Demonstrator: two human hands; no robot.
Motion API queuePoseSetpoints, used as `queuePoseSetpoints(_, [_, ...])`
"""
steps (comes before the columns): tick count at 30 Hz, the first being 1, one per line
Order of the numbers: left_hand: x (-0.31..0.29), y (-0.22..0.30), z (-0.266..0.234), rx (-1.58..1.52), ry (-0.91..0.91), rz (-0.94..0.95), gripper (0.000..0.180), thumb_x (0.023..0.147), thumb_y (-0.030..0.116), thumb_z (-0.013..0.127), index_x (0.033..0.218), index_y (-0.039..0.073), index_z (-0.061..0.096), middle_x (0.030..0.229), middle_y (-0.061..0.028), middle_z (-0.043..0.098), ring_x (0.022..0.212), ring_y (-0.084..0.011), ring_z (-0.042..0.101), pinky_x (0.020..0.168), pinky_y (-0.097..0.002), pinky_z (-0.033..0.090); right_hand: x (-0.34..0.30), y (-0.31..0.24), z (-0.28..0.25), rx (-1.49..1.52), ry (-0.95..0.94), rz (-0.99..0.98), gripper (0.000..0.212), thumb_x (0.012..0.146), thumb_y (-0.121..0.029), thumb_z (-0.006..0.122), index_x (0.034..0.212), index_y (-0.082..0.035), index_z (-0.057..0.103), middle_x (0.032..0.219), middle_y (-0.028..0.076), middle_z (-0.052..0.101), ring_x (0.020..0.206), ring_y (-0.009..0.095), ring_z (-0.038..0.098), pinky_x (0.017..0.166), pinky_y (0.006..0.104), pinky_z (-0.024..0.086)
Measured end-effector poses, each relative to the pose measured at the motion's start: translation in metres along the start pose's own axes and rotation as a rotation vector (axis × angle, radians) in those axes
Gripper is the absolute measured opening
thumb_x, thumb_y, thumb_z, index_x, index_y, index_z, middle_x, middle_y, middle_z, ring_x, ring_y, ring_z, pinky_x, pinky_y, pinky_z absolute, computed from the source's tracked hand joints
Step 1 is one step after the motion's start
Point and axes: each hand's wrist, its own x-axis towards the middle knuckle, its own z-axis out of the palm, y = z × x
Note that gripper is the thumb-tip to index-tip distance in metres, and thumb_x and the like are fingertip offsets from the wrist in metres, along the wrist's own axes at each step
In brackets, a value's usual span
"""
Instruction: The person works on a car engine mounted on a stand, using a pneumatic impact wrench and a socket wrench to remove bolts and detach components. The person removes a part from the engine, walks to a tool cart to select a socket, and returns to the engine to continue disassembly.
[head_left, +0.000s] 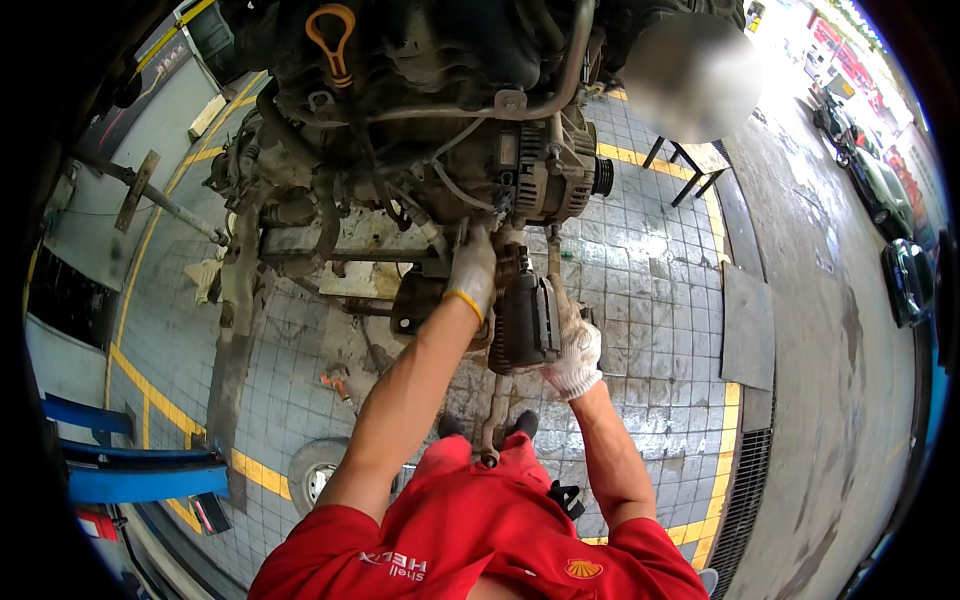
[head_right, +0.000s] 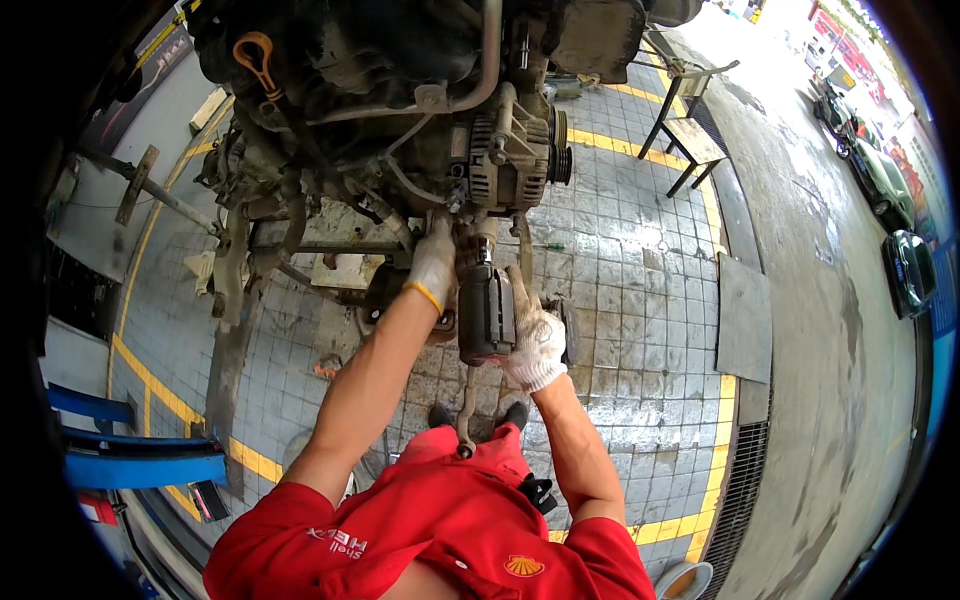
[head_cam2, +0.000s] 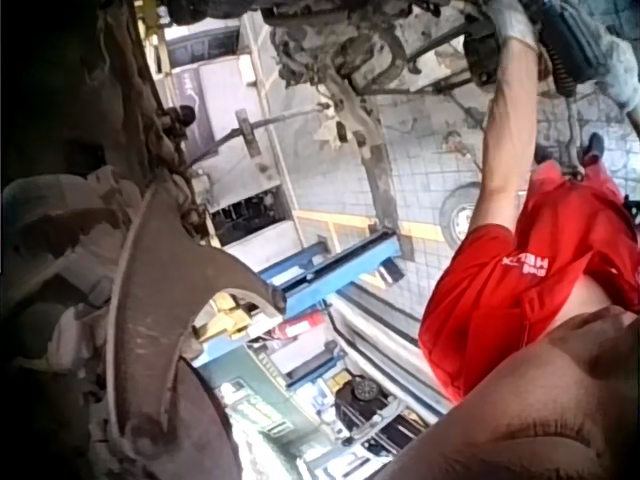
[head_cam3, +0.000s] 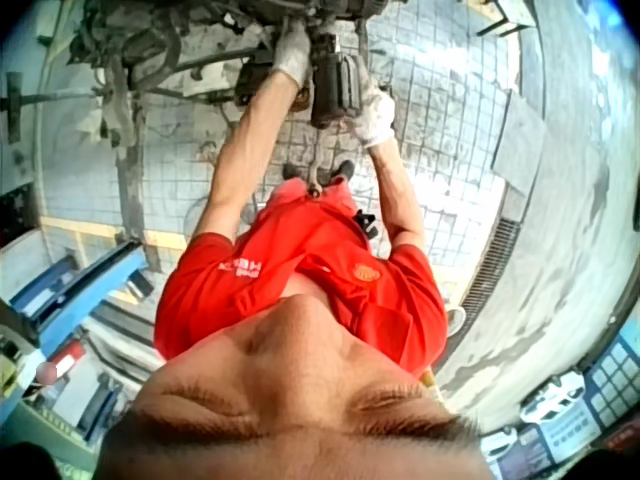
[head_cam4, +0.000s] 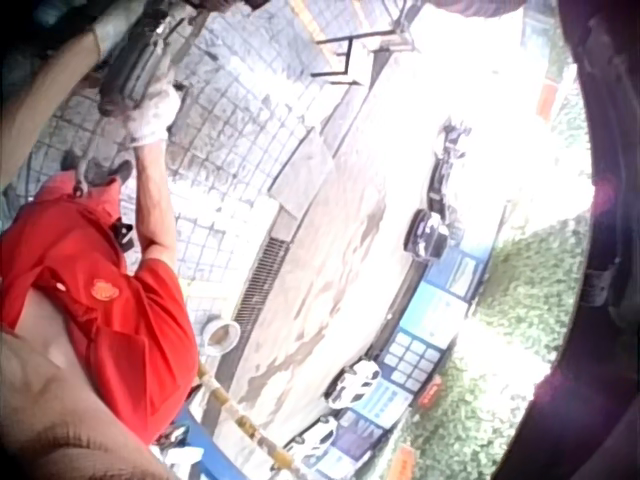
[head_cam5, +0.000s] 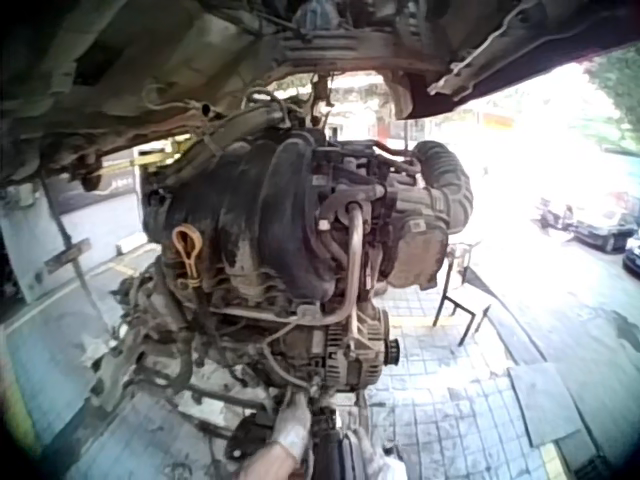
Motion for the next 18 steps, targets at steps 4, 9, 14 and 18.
queuePoseSetpoints(4, [0.018, 0.020, 0.003, -0.470, -0.298, -0.176, 0.044, 0.112, 0.043, 0.043, 0.115, 0.007, 0.068, 0.102, -0.0127, 0.076, 0.087, -0.0300, 0.075, 0.077, -0.0469, 0.064, 0.009, -0.006, 0.000, -0.119, 0.001, 0.004, 0.132, 0.066, -0.046, 0.095, 0.168, -0.009, 0.019, 0.136, 0.024, 0.064, 0.108, 0.042, 0.072, 0.088, 0.0477, 0.060])
queuePoseSetpoints(9, [0.026, -0.017, -0.020, -0.337, -0.513, -0.271, 0.038, 0.108, 0.040, 0.055, 0.117, 0.006, 0.071, 0.103, -0.0119, 0.077, 0.087, -0.0278, 0.075, 0.080, -0.0459, 0.064, 0.024, -0.017, 0.000, -0.110, 0.012, 0.038, 0.120, 0.069, -0.044, 0.092, 0.165, -0.008, 0.029, 0.138, 0.022, 0.061, 0.110, 0.040, 0.071, 0.086, 0.0483, 0.059])
queuePoseSetpoints(14, [-0.017, 0.014, -0.013, -0.245, -0.560, -0.223, 0.030, 0.105, 0.034, 0.064, 0.116, 0.007, 0.073, 0.101, -0.0087, 0.078, 0.086, -0.0225, 0.076, 0.079, -0.0386, 0.065, 0.027, -0.009, 0.005, -0.034, 0.073, 0.025, 0.124, 0.066, -0.042, 0.095, 0.165, -0.009, 0.028, 0.136, 0.020, 0.062, 0.107, 0.040, 0.071, 0.086, 0.0474, 0.059])
queuePoseSetpoints(18, [-0.019, 0.013, -0.018, -0.127, -0.502, -0.193, 0.025, 0.104, 0.031, 0.066, 0.112, 0.009, 0.073, 0.097, -0.0064, 0.077, 0.080, -0.0188, 0.075, 0.072, -0.0352, 0.064, 0.030, -0.020, 0.001, -0.009, 0.080, 0.015, 0.109, 0.077, -0.040, 0.086, 0.165, -0.010, 0.030, 0.129, 0.022, 0.065, 0.102, 0.040, 0.073, 0.084, 0.0463, 0.060])
